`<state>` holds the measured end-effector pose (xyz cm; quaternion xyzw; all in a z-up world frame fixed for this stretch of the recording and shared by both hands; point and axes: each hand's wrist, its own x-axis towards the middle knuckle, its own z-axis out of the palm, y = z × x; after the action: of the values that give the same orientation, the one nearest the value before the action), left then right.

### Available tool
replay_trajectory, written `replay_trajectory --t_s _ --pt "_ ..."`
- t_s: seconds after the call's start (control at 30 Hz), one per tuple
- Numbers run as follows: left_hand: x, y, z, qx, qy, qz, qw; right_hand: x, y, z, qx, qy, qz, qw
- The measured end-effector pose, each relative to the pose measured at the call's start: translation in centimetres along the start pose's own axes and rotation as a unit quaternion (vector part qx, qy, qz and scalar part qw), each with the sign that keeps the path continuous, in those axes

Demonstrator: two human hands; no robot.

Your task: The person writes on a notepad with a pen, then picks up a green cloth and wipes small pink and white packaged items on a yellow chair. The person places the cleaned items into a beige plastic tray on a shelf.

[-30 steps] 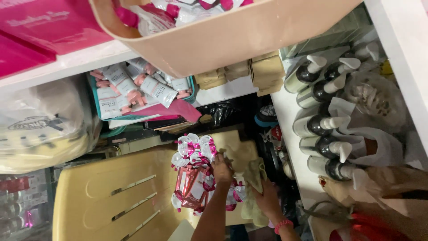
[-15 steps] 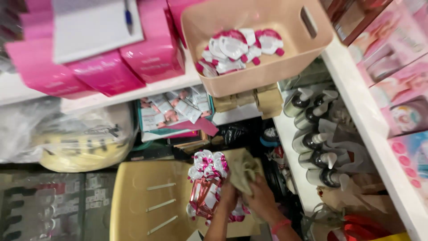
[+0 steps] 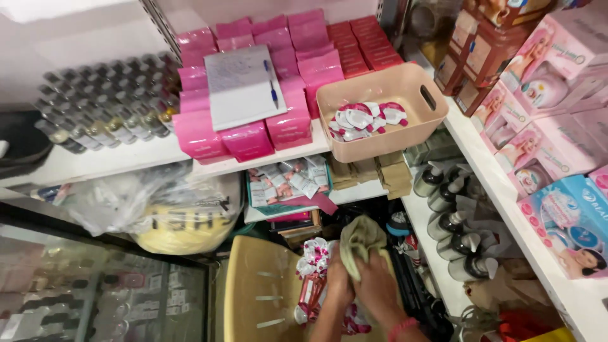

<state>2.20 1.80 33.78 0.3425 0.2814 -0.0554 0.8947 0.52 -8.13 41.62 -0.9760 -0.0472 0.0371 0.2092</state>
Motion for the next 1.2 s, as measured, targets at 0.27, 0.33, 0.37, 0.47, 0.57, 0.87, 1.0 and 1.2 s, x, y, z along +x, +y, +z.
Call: replay_trajectory --t_s 0.27,0.33,0.37,0.47,0.57,0.87,1.0,1.2 --pt "-2.2 4.8 0.7 -0.241 -0.031 -0.008 0.970 -0.3 3.4 2.5 0.095 0.079 -0.006 0.992" --pt "-2.6 4.7 1.2 -0.262 -0.098 0.017 0.960 0.3 1.6 -1.0 0.576 -0.039 0.253 0.776" --pt "-3.4 5.2 1.8 -0.261 -0.100 0.017 0.960 0.4 1.3 -1.2 0.577 -0.038 0.252 0.776" --pt "-5.1 6.6 3.2 -0.191 -0.125 0.030 0.973 1.0 0.8 -2.2 0.551 -0.051 0.130 0.822" --pt "-5.5 8.0 3.7 -0.200 -0.190 -0.027 0.961 1.3 0.3 -4.2 0.599 -0.037 0.092 0.794" --pt "-2.5 7.8 3.4 -0.276 -0.181 -0.143 0.933 1.8 -0.7 -8.8 0.509 -0.039 0.065 0.858" --pt "0.7 6.0 1.4 -0.321 -0.343 -0.112 0.876 3.2 0.0 -10.7 0.479 0.011 0.011 0.878" --pt "-9.4 12.6 6.8 -0.215 -0.231 -0.221 0.923 4.7 -1.2 -16.8 0.318 0.010 -0.011 0.948"
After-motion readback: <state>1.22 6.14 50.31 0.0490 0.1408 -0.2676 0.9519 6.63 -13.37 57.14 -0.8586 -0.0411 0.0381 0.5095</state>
